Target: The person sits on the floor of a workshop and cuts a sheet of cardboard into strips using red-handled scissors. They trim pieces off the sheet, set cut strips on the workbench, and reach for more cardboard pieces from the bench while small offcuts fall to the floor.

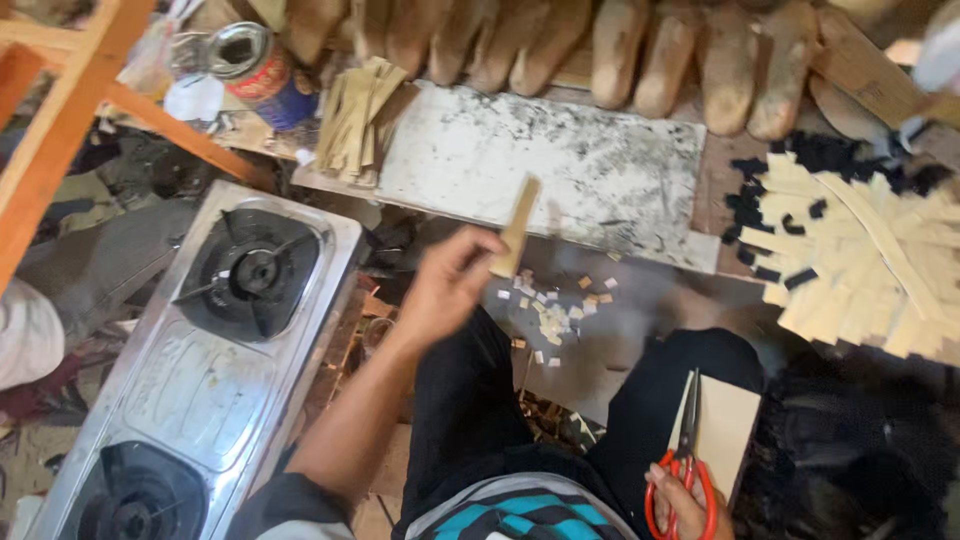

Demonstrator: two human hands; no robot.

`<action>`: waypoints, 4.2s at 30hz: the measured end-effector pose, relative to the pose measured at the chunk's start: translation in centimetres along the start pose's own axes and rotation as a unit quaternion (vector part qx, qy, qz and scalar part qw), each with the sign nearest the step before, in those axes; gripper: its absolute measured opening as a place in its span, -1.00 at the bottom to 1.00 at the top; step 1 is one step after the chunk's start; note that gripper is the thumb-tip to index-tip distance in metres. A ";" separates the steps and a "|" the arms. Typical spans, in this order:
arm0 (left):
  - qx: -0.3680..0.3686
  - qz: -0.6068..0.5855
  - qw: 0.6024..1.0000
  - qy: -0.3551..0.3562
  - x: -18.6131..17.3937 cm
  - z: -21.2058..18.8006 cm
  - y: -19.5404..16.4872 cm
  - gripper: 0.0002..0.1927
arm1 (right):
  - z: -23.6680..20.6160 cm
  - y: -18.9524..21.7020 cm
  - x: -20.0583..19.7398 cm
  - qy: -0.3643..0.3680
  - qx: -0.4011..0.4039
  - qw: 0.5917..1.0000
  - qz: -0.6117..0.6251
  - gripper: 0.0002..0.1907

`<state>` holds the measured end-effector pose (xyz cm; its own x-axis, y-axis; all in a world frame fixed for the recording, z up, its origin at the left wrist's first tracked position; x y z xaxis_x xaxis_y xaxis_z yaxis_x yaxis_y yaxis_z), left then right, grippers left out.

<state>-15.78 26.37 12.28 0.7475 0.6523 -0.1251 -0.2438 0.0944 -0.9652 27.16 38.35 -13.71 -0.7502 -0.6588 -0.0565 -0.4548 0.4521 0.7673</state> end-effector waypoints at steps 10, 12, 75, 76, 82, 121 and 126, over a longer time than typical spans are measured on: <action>-0.045 -0.039 0.980 -0.189 -16.1 4.5 4.0 -0.87 | 1.1 -0.2 -0.5 -0.096 -0.006 0.995 0.009 -0.75; -0.011 -0.032 0.982 -0.186 -18.1 6.3 4.1 -0.80 | 0.9 0.1 -0.3 -0.104 -0.010 0.994 0.014 -0.72; -0.261 -0.316 0.905 0.111 18.0 -9.1 11.0 -0.41 | -8.0 13.1 7.8 0.043 -0.120 0.944 -0.305 -0.67; -0.265 -0.311 0.906 0.108 17.8 -9.2 11.0 -0.40 | -8.0 13.1 7.9 0.042 -0.119 0.943 -0.309 -0.67; -0.259 -0.333 0.901 0.105 17.6 -9.5 10.6 -0.38 | -7.8 12.7 8.1 0.050 -0.094 0.940 -0.323 -0.62; -0.261 -0.315 0.907 0.097 16.2 -11.1 10.3 -0.40 | -8.0 11.3 9.3 0.076 -0.097 0.950 -0.286 -0.71; -0.275 -0.313 0.904 0.096 16.0 -10.9 10.8 -0.46 | -8.0 11.0 9.3 0.065 -0.106 0.948 -0.293 -0.72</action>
<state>0.29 29.66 -2.68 0.7383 0.4537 0.4991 0.5694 -0.0224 -0.8218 18.99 32.35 -0.64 -0.3275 -0.8340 -0.4440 -0.6580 -0.1359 0.7407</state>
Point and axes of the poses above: each hand's wrist, its own z-axis towards the middle knuckle, its own x-axis out of the palm, y = z × x, the point moved 9 cm from there along z, towards the middle knuckle, and after that the axes turned 6 degrees about -z, right-handed, at the moved point
